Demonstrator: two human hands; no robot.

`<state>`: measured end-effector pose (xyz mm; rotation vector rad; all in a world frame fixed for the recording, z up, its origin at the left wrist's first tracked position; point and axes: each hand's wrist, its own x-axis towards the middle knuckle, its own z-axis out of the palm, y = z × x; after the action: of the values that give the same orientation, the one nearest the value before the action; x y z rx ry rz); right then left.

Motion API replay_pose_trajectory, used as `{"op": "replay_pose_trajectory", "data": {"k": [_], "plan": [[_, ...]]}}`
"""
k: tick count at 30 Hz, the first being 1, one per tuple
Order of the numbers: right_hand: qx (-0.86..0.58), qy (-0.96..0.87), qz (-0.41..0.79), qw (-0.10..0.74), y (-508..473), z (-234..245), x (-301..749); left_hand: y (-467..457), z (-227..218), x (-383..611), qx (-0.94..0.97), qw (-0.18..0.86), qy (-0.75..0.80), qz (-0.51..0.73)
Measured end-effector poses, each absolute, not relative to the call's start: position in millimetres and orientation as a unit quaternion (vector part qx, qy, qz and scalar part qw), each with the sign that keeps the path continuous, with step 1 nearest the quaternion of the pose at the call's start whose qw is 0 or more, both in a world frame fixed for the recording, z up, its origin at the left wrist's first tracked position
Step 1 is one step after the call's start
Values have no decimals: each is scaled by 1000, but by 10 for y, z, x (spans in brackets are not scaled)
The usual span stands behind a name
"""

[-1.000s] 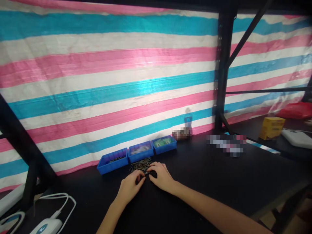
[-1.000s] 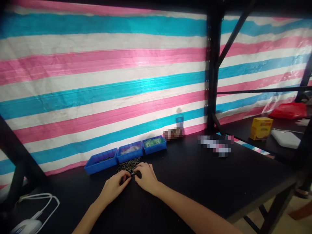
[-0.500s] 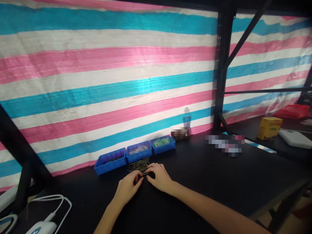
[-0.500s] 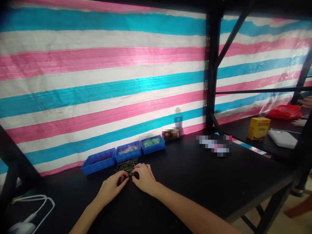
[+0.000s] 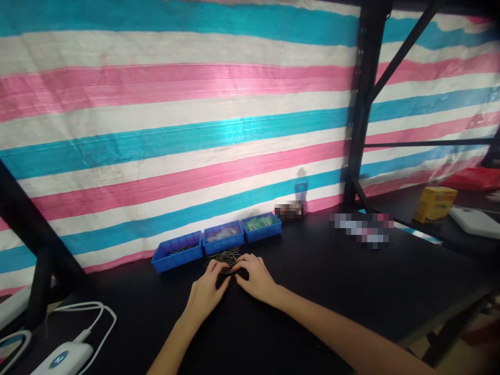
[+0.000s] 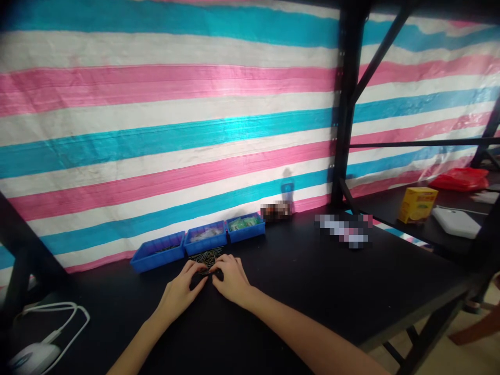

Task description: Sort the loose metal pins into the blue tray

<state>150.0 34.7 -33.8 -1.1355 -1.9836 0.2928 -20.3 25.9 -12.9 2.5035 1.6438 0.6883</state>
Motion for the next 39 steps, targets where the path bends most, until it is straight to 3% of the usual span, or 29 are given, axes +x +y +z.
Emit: {"op": "replay_pose_trajectory", "data": {"k": [39], "plan": [[-467,-799,116,361,350,-334,1502,244,-136,-183,827,51,513,226]]}}
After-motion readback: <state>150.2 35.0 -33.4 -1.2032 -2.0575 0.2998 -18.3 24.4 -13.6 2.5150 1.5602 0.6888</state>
